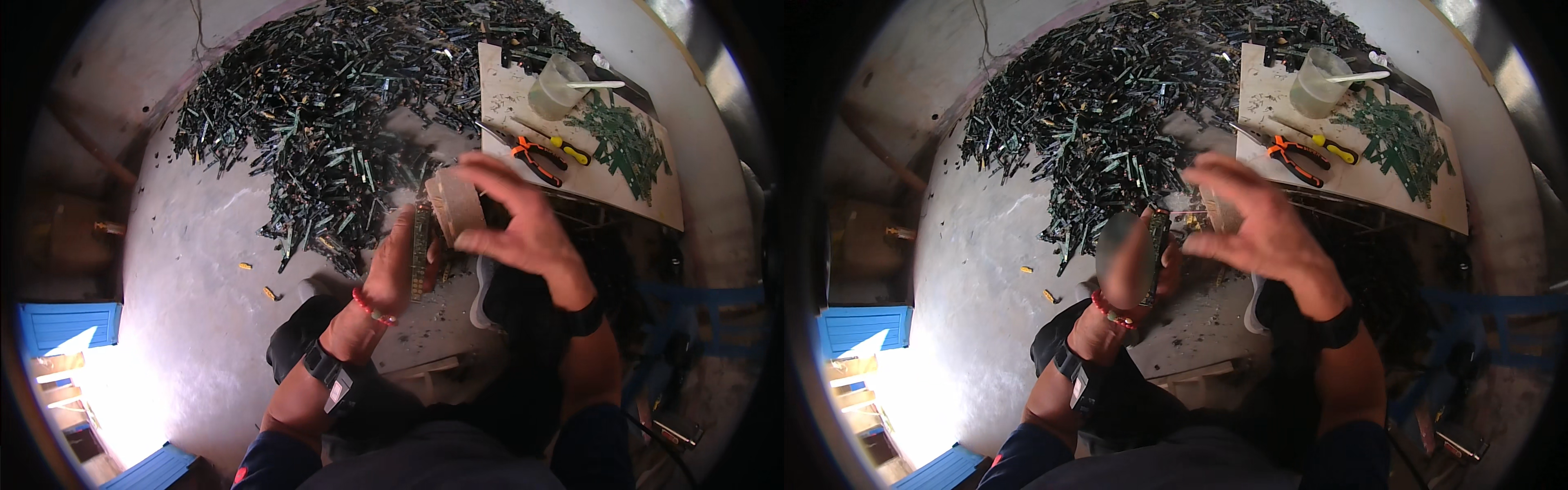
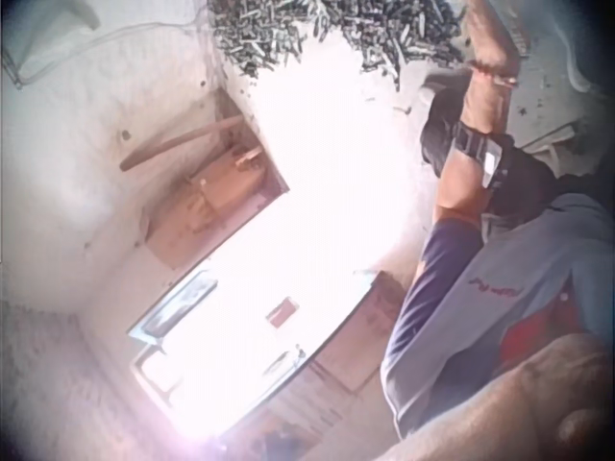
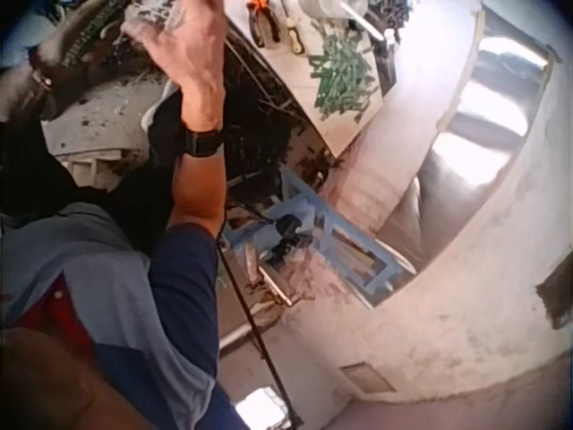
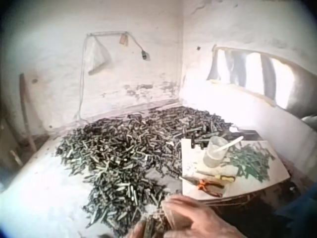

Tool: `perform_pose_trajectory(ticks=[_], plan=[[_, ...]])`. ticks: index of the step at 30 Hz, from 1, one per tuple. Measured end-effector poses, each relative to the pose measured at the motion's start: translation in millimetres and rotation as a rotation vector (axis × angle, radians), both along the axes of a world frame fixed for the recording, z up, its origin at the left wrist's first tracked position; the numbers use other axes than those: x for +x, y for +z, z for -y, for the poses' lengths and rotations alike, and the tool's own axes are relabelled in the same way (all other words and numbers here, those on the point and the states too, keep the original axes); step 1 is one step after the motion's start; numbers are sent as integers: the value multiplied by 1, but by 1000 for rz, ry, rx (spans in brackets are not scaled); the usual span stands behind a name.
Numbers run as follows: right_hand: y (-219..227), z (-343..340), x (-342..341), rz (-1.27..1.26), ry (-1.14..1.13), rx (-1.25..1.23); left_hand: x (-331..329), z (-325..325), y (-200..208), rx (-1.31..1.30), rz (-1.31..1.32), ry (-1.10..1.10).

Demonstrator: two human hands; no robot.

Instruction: The person is disassembling electronic components, likely circuit boards, using pliers and a screwdriver. They remove small parts and place them on a nearby surface. The task involves careful handling and separation of components.

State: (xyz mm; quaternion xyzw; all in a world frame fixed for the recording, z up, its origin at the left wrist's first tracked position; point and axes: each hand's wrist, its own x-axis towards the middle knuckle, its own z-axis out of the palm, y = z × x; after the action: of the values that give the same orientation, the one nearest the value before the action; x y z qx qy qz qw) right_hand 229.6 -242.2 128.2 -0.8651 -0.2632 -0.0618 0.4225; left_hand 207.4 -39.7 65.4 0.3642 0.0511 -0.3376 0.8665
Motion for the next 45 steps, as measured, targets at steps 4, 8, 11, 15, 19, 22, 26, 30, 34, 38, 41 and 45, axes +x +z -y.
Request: perform_pose_trajectory(ticks=[4,8,11,15,19,22,26,30,34,38,41,45], plan=[[-11,-27,-6,-75,154,8,-6,8,16,410,301,65],[-20,-27,-3,-120,202,87,-8,10,5,417,331,93],[-18,-31,-6,-86,176,71,-11,8,13,411,342,97],[-23,-38,-9,-63,123,59,-8,6,14,235,3,60],[-15,-42,-10,-39,114,-12,-4,4,10,213,-92,50],[-17,-43,-11,52,78,-97,-5,10,5,274,-110,84],[-20,-45,-12,165,47,-140,-6,10,5,207,-129,77],[-24,-45,-9,226,62,-159,-7,3,-17,92,-13,83],[-35,-47,-4,304,25,-133,-7,1,-34,82,-110,130],[-39,-52,-5,240,-14,2,-3,2,-31,130,45,117],[-34,-54,-4,224,-44,-16,1,5,-27,380,438,242],[-38,-53,-9,29,-114,20,0,5,-12,574,990,318]])
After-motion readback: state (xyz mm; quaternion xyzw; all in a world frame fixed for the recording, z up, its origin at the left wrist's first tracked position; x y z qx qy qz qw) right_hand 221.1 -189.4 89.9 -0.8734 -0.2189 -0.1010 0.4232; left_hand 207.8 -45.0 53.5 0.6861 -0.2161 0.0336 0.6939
